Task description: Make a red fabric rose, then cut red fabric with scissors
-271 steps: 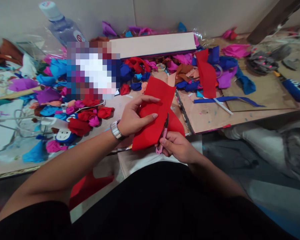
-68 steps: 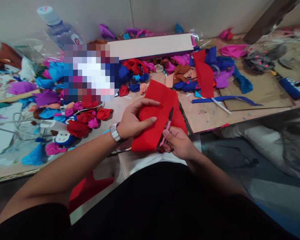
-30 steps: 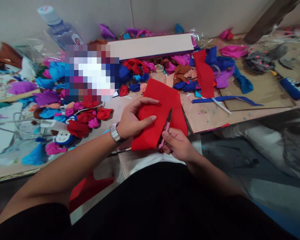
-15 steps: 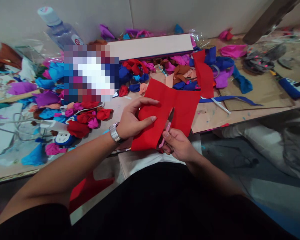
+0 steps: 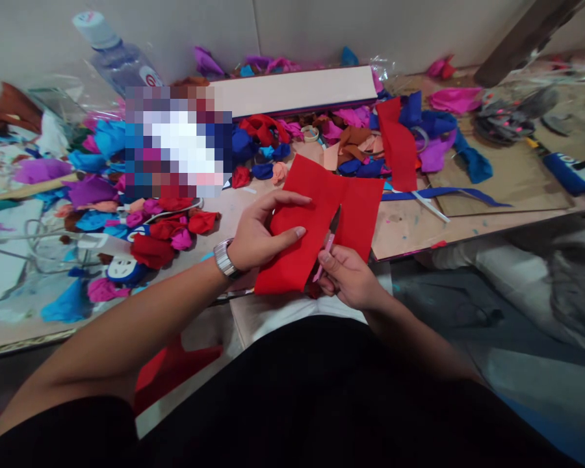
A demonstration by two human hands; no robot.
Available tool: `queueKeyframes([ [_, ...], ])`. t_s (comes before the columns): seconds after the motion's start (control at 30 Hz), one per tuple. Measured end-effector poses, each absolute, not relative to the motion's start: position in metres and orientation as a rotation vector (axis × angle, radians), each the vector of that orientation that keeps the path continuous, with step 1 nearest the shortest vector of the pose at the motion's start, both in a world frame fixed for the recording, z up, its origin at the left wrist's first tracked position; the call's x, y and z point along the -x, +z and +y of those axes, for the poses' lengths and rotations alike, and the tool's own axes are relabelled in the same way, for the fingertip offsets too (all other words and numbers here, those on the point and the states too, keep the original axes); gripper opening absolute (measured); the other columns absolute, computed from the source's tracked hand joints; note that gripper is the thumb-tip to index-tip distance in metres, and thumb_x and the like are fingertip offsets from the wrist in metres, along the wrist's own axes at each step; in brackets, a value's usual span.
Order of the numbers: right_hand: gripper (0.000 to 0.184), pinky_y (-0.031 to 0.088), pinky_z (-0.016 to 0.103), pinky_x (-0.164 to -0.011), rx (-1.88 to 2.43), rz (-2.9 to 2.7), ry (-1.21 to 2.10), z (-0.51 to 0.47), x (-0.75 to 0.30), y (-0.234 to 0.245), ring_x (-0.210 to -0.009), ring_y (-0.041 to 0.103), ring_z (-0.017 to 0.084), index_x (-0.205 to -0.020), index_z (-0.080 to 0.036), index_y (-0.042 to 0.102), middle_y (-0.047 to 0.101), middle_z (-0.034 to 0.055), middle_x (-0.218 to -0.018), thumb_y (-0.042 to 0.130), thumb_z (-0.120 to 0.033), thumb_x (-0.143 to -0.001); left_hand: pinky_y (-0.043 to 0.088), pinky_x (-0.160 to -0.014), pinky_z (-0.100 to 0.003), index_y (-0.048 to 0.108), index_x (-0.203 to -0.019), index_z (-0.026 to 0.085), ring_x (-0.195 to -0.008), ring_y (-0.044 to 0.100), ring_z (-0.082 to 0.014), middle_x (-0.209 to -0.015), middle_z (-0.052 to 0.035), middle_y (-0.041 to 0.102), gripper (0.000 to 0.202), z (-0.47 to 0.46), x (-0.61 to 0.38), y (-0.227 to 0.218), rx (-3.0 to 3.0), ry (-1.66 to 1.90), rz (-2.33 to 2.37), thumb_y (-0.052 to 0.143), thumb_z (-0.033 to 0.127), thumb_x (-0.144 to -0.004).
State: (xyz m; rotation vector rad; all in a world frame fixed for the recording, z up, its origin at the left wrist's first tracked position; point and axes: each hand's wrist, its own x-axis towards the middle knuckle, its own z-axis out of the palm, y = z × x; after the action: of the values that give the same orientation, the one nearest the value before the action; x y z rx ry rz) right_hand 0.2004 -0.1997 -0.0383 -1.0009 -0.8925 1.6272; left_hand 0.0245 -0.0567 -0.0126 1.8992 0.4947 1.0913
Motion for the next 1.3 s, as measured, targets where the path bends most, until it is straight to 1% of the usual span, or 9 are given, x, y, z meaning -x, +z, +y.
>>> queueKeyframes([
  [0.23,0.053,0.03,0.021,-0.041,1.122,-0.958,1.571,-0.199,-0.206,-0.027,-0.042,0.039,0.007,-0.081,-0.021,0.055,0.05,-0.0082,-0.053,0.068,-0.07,-0.098,0.063,-0.106,-0.043,0.077,-0.118,0.023,-0.113,0.078,-0.0256,-0.12,-0.0108,0.082,0.046,-0.056,-0.025,-0.013,-1.889,1.082,0.491,0.089,0.05,-0.084],
  [0.43,0.048,0.036,0.023,-0.05,1.273,-1.19,1.331,-0.205,-0.217,-0.018,-0.058,0.05,0.01,-0.086,-0.018,0.066,0.061,-0.0006,-0.07,0.067,-0.064,-0.101,0.061,-0.106,-0.042,0.079,-0.115,0.023,-0.112,0.077,-0.0246,-0.118,-0.0103,0.082,0.041,-0.054,-0.026,-0.015,-1.862,1.096,0.515,0.088,0.051,-0.086],
  [0.53,0.051,0.03,0.024,-0.046,1.262,-1.151,1.349,-0.209,-0.216,-0.021,-0.053,0.046,0.01,-0.083,-0.02,0.062,0.055,-0.0028,-0.064,0.064,-0.068,-0.101,0.063,-0.101,-0.041,0.079,-0.111,0.022,-0.106,0.078,-0.0238,-0.114,-0.0095,0.082,0.042,-0.054,-0.026,-0.018,-1.842,1.1,0.571,0.089,0.054,-0.084],
  [0.67,0.058,0.029,0.023,-0.042,1.27,-1.071,1.416,-0.211,-0.21,-0.021,-0.042,0.042,0.008,-0.081,-0.022,0.054,0.045,-0.0081,-0.053,0.063,-0.077,-0.097,0.063,-0.099,-0.04,0.079,-0.11,0.022,-0.104,0.078,-0.0233,-0.112,-0.0088,0.083,0.042,-0.054,-0.026,-0.017,-1.821,1.099,0.568,0.09,0.053,-0.084],
  [0.8,0.058,0.034,0.022,-0.042,1.278,-1.085,1.388,-0.21,-0.205,-0.021,-0.04,0.046,0.008,-0.083,-0.022,0.054,0.048,-0.0086,-0.051,0.062,-0.078,-0.097,0.063,-0.101,-0.04,0.08,-0.109,0.023,-0.105,0.078,-0.0234,-0.112,-0.0086,0.083,0.036,-0.054,-0.025,-0.014,-1.858,1.097,0.535,0.087,0.05,-0.087],
  [0.9,0.056,0.035,0.022,-0.043,1.265,-1.081,1.367,-0.21,-0.203,-0.023,-0.042,0.048,0.007,-0.085,-0.022,0.054,0.053,-0.0072,-0.057,0.061,-0.075,-0.099,0.064,-0.098,-0.039,0.081,-0.107,0.023,-0.102,0.079,-0.0234,-0.109,-0.0083,0.084,0.034,-0.054,-0.025,-0.012,-1.869,1.089,0.541,0.085,0.051,-0.088],
  [1.07,0.042,0.038,0.021,-0.045,1.163,-1.036,1.413,-0.212,-0.201,-0.027,-0.046,0.047,0.006,-0.109,-0.023,0.056,0.062,-0.0061,-0.073,0.059,-0.065,-0.105,0.065,-0.094,-0.038,0.082,-0.104,0.022,-0.097,0.079,-0.0226,-0.105,-0.0085,0.084,0.034,-0.055,-0.026,-0.012,-1.847,1.092,0.56,0.085,0.052,-0.087],
  [1.2,0.043,0.039,0.021,-0.045,1.115,-0.949,1.43,-0.212,-0.2,-0.027,-0.046,0.051,0.006,-0.102,-0.023,0.056,0.056,-0.0081,-0.07,0.067,-0.064,-0.101,0.065,-0.097,-0.04,0.082,-0.104,0.023,-0.099,0.08,-0.0234,-0.106,-0.0099,0.085,0.032,-0.057,-0.026,-0.013,-1.824,1.074,0.553,0.086,0.051,-0.088],
  [1.3,0.046,0.039,0.021,-0.042,1.089,-0.884,1.486,-0.21,-0.2,-0.027,-0.042,0.051,0.006,-0.099,-0.022,0.056,0.057,-0.0087,-0.069,0.073,-0.065,-0.096,0.065,-0.1,-0.041,0.083,-0.107,0.023,-0.103,0.081,-0.0241,-0.109,-0.0105,0.085,0.033,-0.056,-0.026,-0.014,-1.833,1.067,0.521,0.086,0.049,-0.088],
])
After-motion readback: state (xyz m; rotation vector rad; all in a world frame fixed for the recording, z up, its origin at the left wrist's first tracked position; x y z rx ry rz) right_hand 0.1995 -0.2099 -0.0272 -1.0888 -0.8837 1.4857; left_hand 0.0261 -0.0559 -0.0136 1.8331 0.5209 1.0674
